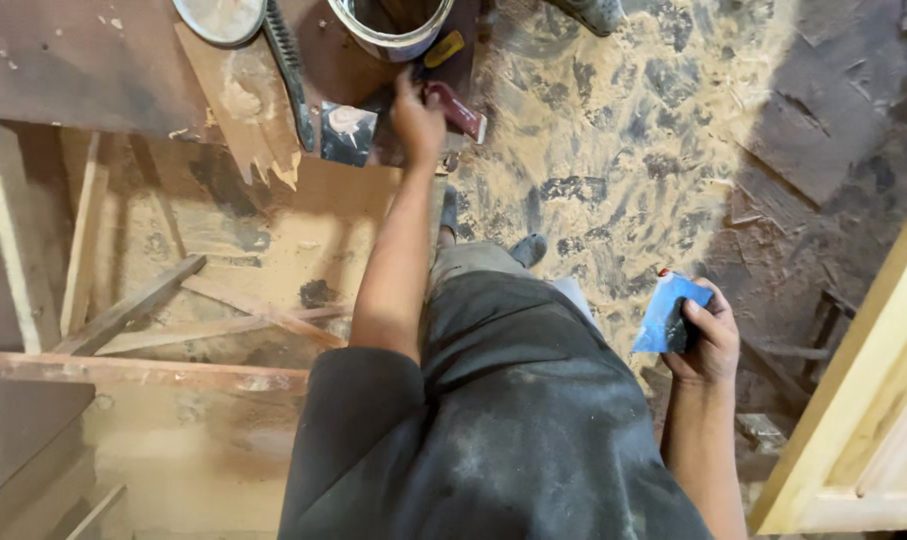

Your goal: The person scrapes the surface of a wooden door panel with a flat scraper blade, then opens a can of wood filler, scoops filler with a stick onto the scraper, and spreads the filler over the door surface by hand.

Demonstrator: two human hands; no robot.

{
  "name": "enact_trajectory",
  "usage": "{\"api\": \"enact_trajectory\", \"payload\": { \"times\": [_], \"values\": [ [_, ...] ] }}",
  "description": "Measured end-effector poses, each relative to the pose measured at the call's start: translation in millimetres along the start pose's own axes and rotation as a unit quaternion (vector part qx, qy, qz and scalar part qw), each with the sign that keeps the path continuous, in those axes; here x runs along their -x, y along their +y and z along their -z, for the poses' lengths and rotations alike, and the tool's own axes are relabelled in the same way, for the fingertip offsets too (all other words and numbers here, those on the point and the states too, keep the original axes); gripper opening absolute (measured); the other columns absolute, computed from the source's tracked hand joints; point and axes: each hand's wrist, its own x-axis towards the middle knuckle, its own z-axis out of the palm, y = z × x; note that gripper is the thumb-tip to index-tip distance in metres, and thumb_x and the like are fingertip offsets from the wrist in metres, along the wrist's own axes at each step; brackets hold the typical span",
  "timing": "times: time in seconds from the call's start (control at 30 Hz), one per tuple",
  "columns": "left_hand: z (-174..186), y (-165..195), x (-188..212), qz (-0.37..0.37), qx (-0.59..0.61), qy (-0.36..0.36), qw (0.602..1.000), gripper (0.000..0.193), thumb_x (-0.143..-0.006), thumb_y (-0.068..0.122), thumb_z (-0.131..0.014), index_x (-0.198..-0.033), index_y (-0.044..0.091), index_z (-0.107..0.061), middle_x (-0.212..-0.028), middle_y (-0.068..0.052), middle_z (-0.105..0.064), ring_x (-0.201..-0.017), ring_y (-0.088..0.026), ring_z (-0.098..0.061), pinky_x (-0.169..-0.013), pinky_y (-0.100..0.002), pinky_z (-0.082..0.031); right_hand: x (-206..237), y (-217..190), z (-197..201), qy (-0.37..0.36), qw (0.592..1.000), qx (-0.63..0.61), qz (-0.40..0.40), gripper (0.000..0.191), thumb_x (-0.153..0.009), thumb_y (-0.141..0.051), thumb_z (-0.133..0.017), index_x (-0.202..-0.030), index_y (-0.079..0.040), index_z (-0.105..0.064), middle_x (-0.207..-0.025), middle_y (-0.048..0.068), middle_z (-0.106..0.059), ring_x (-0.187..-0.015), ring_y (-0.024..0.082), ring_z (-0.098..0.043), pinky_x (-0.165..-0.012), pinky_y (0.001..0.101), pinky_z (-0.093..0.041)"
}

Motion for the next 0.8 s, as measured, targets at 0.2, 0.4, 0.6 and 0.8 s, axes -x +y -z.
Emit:
{"api": "enact_trajectory", "payload": {
  "times": [0.2, 0.4, 0.6, 0.8],
  "values": [
    [27.8, -18.8, -29.4, 0.081, 0.103, 0.037, 0.991, 0.080, -0.079, 0.008, -0.084, -0.143, -0.004, -0.037, -0.110, -0.020, -0.077, -0.102, -0.030, -0.077, -0.095, -0.038, -0.056, -8.4, 4.4, -24.5, -0.010, 1.000, -0.005, -0.012, 0.019, -0.094, 0.005, -0.068, -0.112, 0.002, -0.064, -0.108, 0.019, -0.073, -0.094, 0.029, -0.074, -0.088, 0.0427, -0.062],
    [40.4, -21.6, -48.9, 0.088, 0.106, 0.131, 0.982, 0.071, -0.071, 0.001, -0.087, -0.130, -0.002, -0.048, -0.118, -0.024, -0.072, -0.110, -0.033, -0.072, -0.098, -0.039, -0.054, -14.8, 15.7, -38.2, -0.022, 0.999, 0.015, -0.024, 0.017, -0.096, 0.005, -0.069, -0.112, 0.003, -0.064, -0.103, 0.017, -0.072, -0.090, 0.027, -0.074, -0.085, 0.0399, -0.062],
    [58.5, -28.1, -36.9, -0.001, 0.101, 0.099, 0.990, 0.055, -0.083, -0.019, -0.055, -0.135, -0.001, -0.051, -0.128, -0.022, -0.066, -0.115, -0.030, -0.070, -0.095, -0.036, -0.058, -13.1, 19.1, -41.5, -0.019, 0.999, 0.022, -0.024, 0.016, -0.094, 0.004, -0.069, -0.110, 0.002, -0.064, -0.103, 0.018, -0.073, -0.090, 0.027, -0.074, -0.086, 0.0411, -0.063],
    [97.4, -71.0, -10.9, 0.062, 0.075, 0.185, 0.978, 0.030, -0.093, -0.010, -0.058, -0.120, 0.001, -0.062, -0.115, -0.016, -0.074, -0.105, -0.027, -0.076, -0.093, -0.035, -0.061, -13.4, 21.9, -43.5, -0.026, 0.999, 0.011, -0.029, 0.020, -0.094, 0.005, -0.069, -0.114, 0.002, -0.065, -0.108, 0.019, -0.073, -0.094, 0.028, -0.074, -0.089, 0.0426, -0.062]
  ]
}}
